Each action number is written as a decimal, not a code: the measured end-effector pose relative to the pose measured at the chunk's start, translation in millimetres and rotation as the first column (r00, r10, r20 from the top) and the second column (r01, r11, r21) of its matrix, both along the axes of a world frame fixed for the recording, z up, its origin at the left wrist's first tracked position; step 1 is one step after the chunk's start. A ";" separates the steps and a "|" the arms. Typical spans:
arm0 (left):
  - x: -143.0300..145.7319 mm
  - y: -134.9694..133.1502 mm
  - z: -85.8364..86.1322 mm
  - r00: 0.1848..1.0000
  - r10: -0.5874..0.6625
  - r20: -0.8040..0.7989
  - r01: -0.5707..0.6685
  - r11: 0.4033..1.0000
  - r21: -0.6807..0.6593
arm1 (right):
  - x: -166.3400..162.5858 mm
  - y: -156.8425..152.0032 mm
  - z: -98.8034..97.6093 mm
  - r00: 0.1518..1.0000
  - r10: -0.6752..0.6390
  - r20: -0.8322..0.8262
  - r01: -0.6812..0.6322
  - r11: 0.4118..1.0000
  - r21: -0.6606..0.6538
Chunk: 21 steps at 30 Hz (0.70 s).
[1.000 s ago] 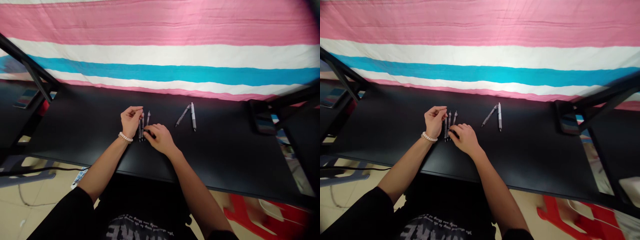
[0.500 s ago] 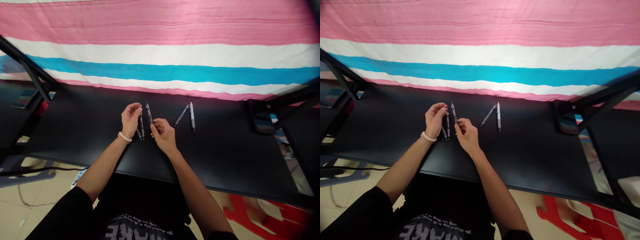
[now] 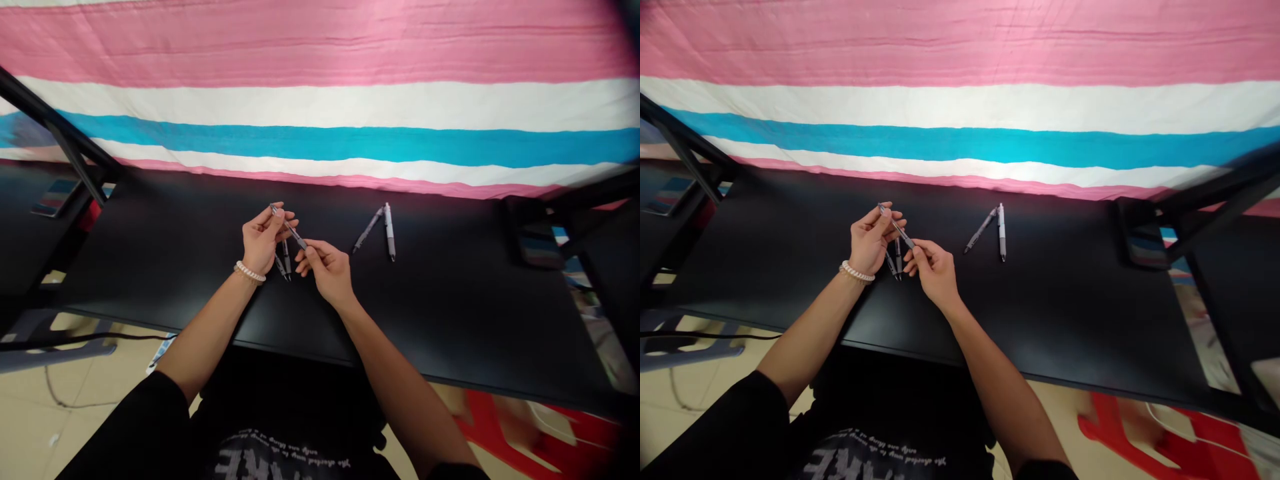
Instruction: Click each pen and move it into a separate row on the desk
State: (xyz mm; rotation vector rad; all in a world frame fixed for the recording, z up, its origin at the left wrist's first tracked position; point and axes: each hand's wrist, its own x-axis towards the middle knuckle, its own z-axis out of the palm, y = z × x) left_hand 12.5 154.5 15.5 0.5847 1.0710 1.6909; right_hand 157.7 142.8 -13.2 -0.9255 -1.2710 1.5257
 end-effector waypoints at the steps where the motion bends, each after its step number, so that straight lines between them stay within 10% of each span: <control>1: 0.8 -0.1 -0.3 1.000 0.014 0.008 -0.014 1.000 -0.007 | -0.3 -0.5 -0.8 0.996 -0.083 0.043 0.080 0.995 0.059; 5: 3.5 -0.6 -0.7 0.997 0.066 0.032 -0.066 0.998 -0.008 | 0.1 -0.5 0.8 0.959 -0.261 0.112 0.227 0.941 0.250; 21: 2.9 0.6 -3.5 0.994 0.109 -0.010 -0.109 0.994 -0.011 | -0.9 1.4 2.3 0.976 -0.208 0.060 0.195 0.965 0.175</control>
